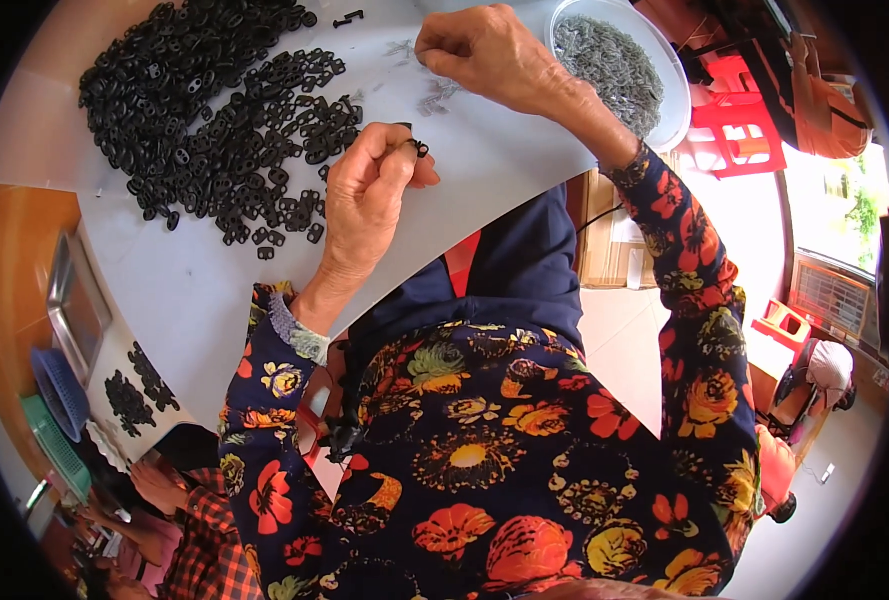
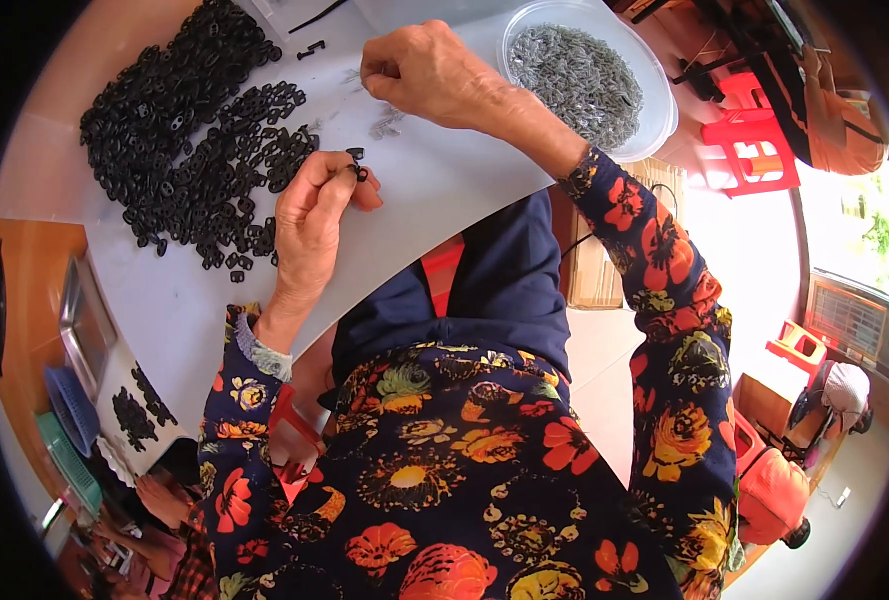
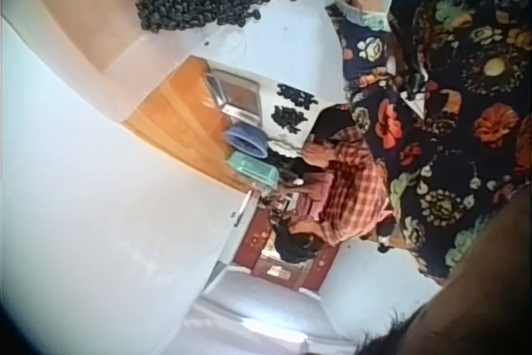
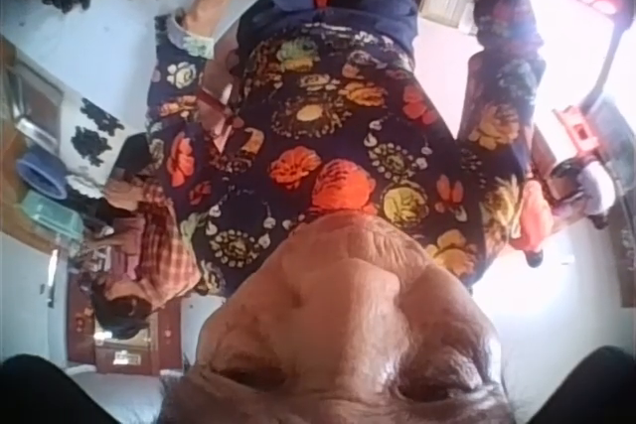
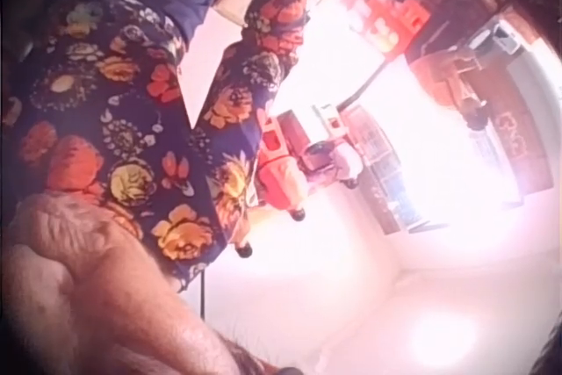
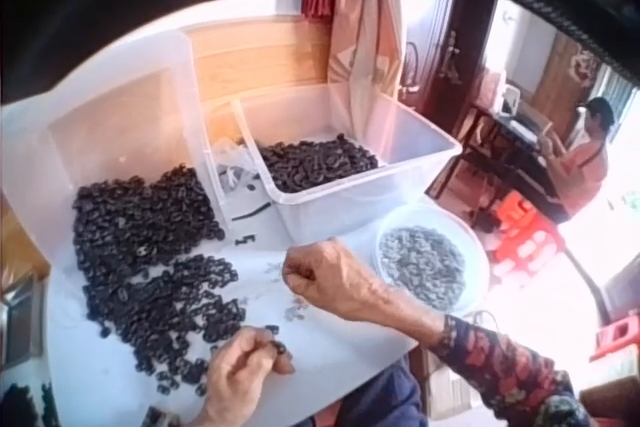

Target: The person assembles plastic cord locks by picking up small plastic pieces and metal pins from the table and inserting the pins into the plastic pieces by hand.

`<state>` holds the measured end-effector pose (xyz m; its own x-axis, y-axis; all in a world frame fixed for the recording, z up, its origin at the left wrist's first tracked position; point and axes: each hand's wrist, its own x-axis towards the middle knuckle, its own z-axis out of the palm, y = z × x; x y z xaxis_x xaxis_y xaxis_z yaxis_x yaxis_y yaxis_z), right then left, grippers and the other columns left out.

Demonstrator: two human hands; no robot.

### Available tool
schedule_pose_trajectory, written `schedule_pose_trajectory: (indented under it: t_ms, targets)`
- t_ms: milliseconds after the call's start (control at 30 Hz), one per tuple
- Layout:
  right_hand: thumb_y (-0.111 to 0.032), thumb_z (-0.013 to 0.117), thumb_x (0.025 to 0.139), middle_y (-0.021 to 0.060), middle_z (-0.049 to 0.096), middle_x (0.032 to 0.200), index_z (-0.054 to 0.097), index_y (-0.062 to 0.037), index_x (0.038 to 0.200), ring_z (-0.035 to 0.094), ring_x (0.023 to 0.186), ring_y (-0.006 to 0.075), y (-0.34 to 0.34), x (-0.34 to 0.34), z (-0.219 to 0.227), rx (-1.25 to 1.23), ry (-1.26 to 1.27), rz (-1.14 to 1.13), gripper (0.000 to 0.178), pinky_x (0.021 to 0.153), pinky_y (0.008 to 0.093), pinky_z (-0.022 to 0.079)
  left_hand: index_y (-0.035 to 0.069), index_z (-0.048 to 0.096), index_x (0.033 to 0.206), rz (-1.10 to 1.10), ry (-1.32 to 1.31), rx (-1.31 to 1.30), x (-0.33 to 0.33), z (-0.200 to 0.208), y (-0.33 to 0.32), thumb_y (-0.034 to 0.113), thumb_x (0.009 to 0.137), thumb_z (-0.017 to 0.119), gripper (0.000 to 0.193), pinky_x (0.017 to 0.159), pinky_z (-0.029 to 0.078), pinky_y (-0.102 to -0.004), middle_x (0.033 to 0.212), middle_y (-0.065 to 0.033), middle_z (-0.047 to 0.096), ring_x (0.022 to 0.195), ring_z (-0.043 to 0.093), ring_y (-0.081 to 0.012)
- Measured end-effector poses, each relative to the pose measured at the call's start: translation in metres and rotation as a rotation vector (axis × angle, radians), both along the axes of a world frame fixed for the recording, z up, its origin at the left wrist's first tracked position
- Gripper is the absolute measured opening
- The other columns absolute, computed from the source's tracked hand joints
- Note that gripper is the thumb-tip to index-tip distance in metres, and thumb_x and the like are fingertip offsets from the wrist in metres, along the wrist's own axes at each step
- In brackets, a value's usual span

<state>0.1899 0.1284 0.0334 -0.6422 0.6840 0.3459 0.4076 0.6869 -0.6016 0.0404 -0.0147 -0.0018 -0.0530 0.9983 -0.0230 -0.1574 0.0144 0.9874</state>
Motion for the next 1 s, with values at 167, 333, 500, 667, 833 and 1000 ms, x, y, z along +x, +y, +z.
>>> schedule_pose_trajectory:
  t_ms: [167, 333, 500, 667, 833, 1000]
  targets:
    - [-0.009, 0.062, 0.078, 0.0139, 0.067, 0.077, 0.066, -0.0010, 0.086, 0.064, 0.069, 0.0312, -0.003, -0.011, -0.003, -0.052, -0.098, 0.070, 0.012, 0.065, 0.0378, 0.052, -0.001, 0.056, 0.092, 0.001, 0.013, 0.003, -0.001, 0.001, 0.000, 0.007, 0.091, 0.050, 0.010, 0.068, 0.049, -0.0237, 0.077, -0.0048, 0.061, 0.070, 0.059, -0.0093]
    - [-0.004, 0.062, 0.076, 0.0143, 0.063, 0.076, 0.062, 0.0011, 0.079, 0.063, 0.070, 0.0325, 0.000, -0.038, -0.013, 0.148, -0.254, 0.191, 0.005, 0.062, 0.0395, 0.051, -0.001, 0.056, 0.093, -0.006, -0.006, 0.011, 0.000, -0.002, -0.001, 0.007, 0.091, 0.050, 0.010, 0.068, 0.048, -0.0238, 0.077, -0.0047, 0.061, 0.071, 0.059, -0.0091]
    - [0.000, 0.061, 0.075, 0.0143, 0.058, 0.070, 0.056, 0.0023, 0.074, 0.061, 0.070, 0.0351, -0.003, -0.054, -0.002, 0.338, -0.480, 0.256, 0.005, 0.060, 0.0418, 0.050, -0.001, 0.056, 0.094, -0.026, -0.019, -0.006, -0.001, -0.004, 0.000, 0.007, 0.090, 0.049, 0.011, 0.068, 0.048, -0.0242, 0.076, -0.0045, 0.061, 0.070, 0.058, -0.0091]
    - [0.002, 0.060, 0.070, 0.0165, 0.060, 0.071, 0.056, 0.0034, 0.075, 0.059, 0.067, 0.0353, -0.002, -0.057, -0.001, 0.218, -0.503, 0.137, 0.007, 0.058, 0.0392, 0.049, 0.000, 0.056, 0.091, -0.023, -0.033, 0.005, 0.000, 0.000, 0.001, 0.006, 0.089, 0.048, 0.011, 0.067, 0.047, -0.0244, 0.076, -0.0050, 0.062, 0.070, 0.058, -0.0092]
    - [-0.003, 0.061, 0.071, 0.0116, 0.063, 0.071, 0.063, 0.0023, 0.080, 0.061, 0.062, 0.0216, -0.021, -0.022, 0.005, -0.164, -0.108, 0.069, 0.011, 0.060, 0.0313, 0.050, -0.001, 0.056, 0.089, -0.020, -0.028, -0.009, -0.001, 0.000, 0.001, 0.005, 0.088, 0.048, 0.010, 0.067, 0.048, -0.0246, 0.077, -0.0054, 0.062, 0.069, 0.058, -0.0093]
    - [-0.001, 0.059, 0.082, -0.0019, 0.062, 0.076, 0.066, 0.0016, 0.090, 0.053, 0.069, 0.0037, -0.051, 0.011, -0.012, -0.652, 0.181, -0.002, 0.011, 0.064, 0.0202, 0.046, 0.000, 0.058, 0.088, 0.000, 0.002, -0.002, 0.000, 0.000, 0.001, 0.006, 0.088, 0.049, 0.011, 0.069, 0.046, -0.0234, 0.076, -0.0040, 0.061, 0.070, 0.056, -0.0085]
